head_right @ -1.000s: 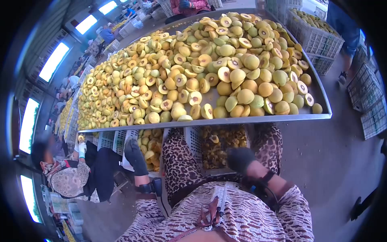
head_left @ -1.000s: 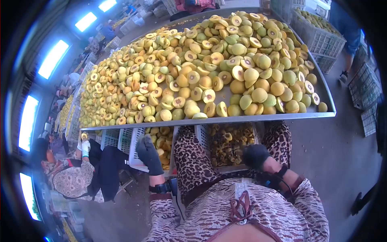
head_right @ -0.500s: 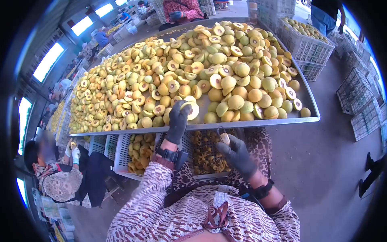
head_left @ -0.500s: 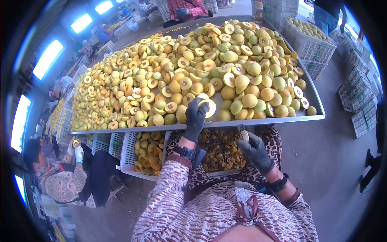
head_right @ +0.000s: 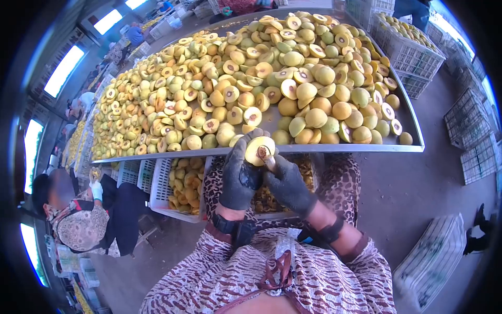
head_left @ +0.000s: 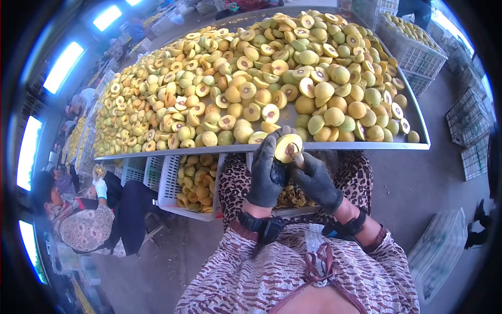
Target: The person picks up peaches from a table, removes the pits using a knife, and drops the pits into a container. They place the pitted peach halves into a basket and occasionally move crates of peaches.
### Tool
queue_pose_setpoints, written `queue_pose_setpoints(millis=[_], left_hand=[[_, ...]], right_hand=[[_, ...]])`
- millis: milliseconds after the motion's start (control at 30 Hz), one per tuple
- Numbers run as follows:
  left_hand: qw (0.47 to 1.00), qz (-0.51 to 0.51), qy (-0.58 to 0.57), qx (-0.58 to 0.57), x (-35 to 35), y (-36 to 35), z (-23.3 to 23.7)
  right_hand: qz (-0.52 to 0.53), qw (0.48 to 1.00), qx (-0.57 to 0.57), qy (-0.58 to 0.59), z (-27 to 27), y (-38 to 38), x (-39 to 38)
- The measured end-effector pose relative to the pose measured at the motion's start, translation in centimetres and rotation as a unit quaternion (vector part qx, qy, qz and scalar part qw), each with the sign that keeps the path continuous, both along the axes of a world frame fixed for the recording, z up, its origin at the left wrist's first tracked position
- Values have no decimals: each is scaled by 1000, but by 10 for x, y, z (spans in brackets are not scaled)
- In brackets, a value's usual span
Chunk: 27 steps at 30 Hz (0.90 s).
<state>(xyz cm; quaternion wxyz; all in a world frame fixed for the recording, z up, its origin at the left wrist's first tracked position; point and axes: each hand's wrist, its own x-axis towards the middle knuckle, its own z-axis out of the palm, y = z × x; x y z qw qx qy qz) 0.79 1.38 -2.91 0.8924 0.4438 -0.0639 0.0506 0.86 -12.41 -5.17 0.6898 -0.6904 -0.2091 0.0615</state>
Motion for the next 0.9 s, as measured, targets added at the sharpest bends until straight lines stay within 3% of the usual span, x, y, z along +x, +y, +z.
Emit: queue_pose_setpoints(millis=[33, 100, 167, 267, 300, 333, 400, 500, 533, 600, 633, 667, 733, 767, 800, 833, 867, 900], left_hand=[[1000, -3, 2, -4, 0, -2, -4], [973, 76, -91, 199, 4, -3, -8], [893, 172, -207, 359, 5, -8, -4], [874, 181, -206, 401, 7, -5, -13], [919, 142, -148, 336, 5, -7, -4], [919, 140, -146, 338, 4, -7, -1], [979, 94, -54, 172, 3, -9, 4], [987, 102, -12, 124, -5, -15, 18], [987, 94, -13, 127, -8, -17, 23], [980, 91, -71, 163, -14, -18, 36], [948, 130, -127, 260, -15, -19, 44], [948, 125, -127, 264, -18, -19, 49], [886, 159, -193, 390, -22, -19, 58], [876, 163, -217, 398, -23, -21, 64], [876, 160, -218, 400, -22, -21, 64], [949, 82, -154, 264, -23, -20, 63], [989, 4, -81, 120, -25, -18, 61], [988, 7, -74, 135, -25, -17, 60]], right_hand=[[-1, 1000, 0, 6, 4, -2, 1], [-3, 1000, 10, 24, 2, -1, 3], [-18, 1000, 2, -16, -5, 1, 4], [-41, 997, -22, -66, -4, 5, 2], [-51, 994, -41, -83, -3, 6, 2], [-51, 995, -39, -80, -4, 7, 1], [14, 1000, 16, -8, -4, 9, 2], [67, 993, 67, 69, 4, 6, 1], [58, 993, 71, 68, 8, 0, 0], [247, 966, 70, 27, 22, -18, -2], [259, 951, 94, 138, 40, -16, -8], [255, 952, 99, 138, 41, -16, -11], [284, 896, -5, 341, 48, -17, -13], [297, 885, -4, 357, 55, -20, -13], [296, 886, 0, 357, 48, -15, -11], [282, 930, 99, 213, 35, -5, -10], [259, 944, 194, 64, 26, 1, -11], [302, 942, 140, 52, 23, -4, -6]])
